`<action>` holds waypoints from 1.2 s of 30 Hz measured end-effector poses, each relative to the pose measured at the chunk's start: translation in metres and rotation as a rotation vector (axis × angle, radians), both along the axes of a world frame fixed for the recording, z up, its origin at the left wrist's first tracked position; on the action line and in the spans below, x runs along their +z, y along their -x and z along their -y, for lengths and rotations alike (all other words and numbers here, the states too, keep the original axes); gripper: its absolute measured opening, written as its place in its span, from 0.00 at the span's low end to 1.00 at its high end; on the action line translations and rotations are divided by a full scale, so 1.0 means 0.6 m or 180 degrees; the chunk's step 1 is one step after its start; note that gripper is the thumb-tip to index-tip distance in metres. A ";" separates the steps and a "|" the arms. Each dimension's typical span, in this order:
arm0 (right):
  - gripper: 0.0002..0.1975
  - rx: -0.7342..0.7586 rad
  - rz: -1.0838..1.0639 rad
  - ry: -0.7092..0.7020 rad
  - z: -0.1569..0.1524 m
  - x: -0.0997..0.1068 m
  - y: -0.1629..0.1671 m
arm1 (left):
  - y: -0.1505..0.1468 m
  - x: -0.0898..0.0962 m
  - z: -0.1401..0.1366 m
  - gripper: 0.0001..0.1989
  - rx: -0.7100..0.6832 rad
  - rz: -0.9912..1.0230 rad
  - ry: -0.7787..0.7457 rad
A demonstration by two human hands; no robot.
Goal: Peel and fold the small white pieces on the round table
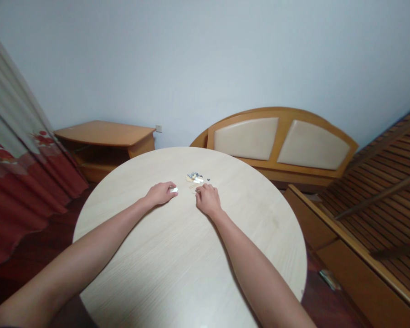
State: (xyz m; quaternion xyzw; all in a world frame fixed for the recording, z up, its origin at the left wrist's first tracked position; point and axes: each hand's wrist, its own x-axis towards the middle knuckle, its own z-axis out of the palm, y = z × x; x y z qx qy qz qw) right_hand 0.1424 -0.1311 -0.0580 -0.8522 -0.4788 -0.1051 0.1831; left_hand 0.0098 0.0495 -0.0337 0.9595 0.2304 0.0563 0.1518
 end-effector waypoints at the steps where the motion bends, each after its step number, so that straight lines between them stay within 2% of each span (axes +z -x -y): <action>1: 0.11 -0.0054 -0.0030 0.0002 0.000 0.000 -0.002 | 0.000 0.000 0.000 0.21 0.0003 0.0002 0.0000; 5: 0.08 -0.0180 -0.0135 0.0038 0.001 -0.002 -0.010 | -0.002 -0.005 -0.003 0.21 -0.0036 0.0175 0.0009; 9: 0.06 -0.0029 -0.0152 -0.0035 0.005 -0.001 -0.012 | -0.003 -0.005 0.003 0.19 -0.0397 0.0551 0.0007; 14: 0.07 0.0550 -0.0302 -0.0338 0.003 0.000 0.006 | 0.001 0.002 0.025 0.18 -0.0894 0.0832 -0.0009; 17: 0.09 0.0951 -0.0360 -0.0599 -0.003 -0.003 0.018 | 0.001 0.005 0.035 0.18 -0.1127 0.0767 0.0089; 20: 0.11 0.1085 -0.0431 -0.0916 -0.006 -0.009 0.022 | -0.001 0.003 0.039 0.19 -0.1293 0.0642 0.0093; 32: 0.10 0.0834 -0.0500 -0.0938 -0.006 -0.018 0.011 | -0.007 -0.003 0.035 0.18 -0.0868 0.0514 -0.0181; 36: 0.10 0.0767 -0.0547 -0.0875 -0.005 -0.019 0.009 | -0.007 -0.003 0.034 0.18 -0.0863 0.0554 -0.0175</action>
